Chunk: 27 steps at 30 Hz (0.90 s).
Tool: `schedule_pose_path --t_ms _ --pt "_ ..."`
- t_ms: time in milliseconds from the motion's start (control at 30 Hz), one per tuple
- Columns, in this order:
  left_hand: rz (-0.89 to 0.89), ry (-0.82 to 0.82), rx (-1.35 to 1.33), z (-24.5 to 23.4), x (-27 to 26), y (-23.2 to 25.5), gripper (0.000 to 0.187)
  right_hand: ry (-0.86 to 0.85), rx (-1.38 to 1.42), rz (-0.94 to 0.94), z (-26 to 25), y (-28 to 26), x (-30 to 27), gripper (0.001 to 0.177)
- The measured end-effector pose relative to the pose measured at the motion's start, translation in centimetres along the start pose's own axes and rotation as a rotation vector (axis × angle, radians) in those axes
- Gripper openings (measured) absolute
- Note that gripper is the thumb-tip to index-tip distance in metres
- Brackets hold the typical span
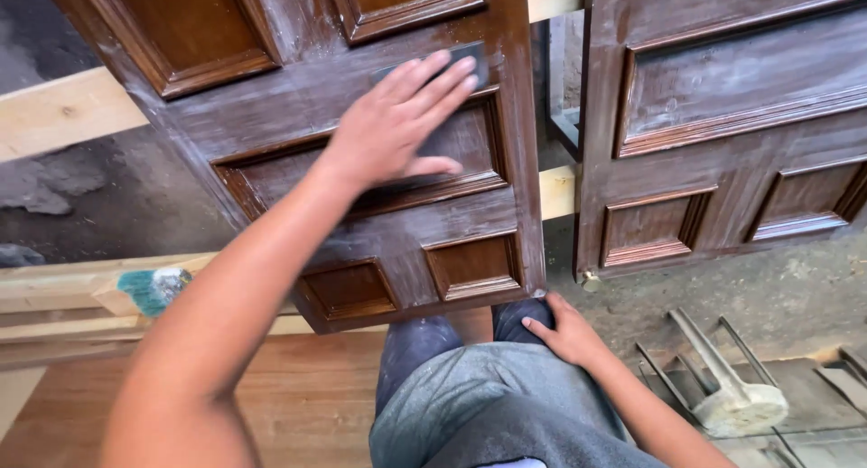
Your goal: The person sands the surface of a wooden door using a sanding block. They move the block across the panels and edges of the door, focusing on smoothing the wood. The person briefly pauses to touch their face before resuming the sanding task.
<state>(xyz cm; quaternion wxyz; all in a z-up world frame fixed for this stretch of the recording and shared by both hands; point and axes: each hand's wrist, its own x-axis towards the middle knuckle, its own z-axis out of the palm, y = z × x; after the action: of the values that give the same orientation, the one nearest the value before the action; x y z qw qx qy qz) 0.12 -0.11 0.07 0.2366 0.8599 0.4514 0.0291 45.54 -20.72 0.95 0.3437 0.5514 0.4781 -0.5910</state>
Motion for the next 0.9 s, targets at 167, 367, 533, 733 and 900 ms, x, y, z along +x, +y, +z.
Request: schedule_pose_path --t_ms 167,367,533,733,900 --pt "0.045 0.077 0.068 -0.9 -5.5 -2.5 0.078 -0.07 -0.135 0.06 4.0 -0.2 3.8 0.09" --pt "0.145 0.141 0.092 0.9 3.8 -0.3 0.089 -0.14 -0.341 0.249 4.0 -5.3 4.5 0.097" --pt "0.207 0.097 0.218 -0.8 -1.2 -3.2 0.098 -0.177 -0.373 0.284 5.3 -4.4 6.1 0.095" --pt "0.365 0.097 0.241 -0.5 2.2 -4.0 0.104 -0.11 -0.348 0.26 6.9 -4.3 7.2 0.079" --pt "0.356 0.044 0.293 -1.2 1.9 -3.6 0.117 -0.08 -0.346 0.273 9.1 -4.8 7.6 0.086"
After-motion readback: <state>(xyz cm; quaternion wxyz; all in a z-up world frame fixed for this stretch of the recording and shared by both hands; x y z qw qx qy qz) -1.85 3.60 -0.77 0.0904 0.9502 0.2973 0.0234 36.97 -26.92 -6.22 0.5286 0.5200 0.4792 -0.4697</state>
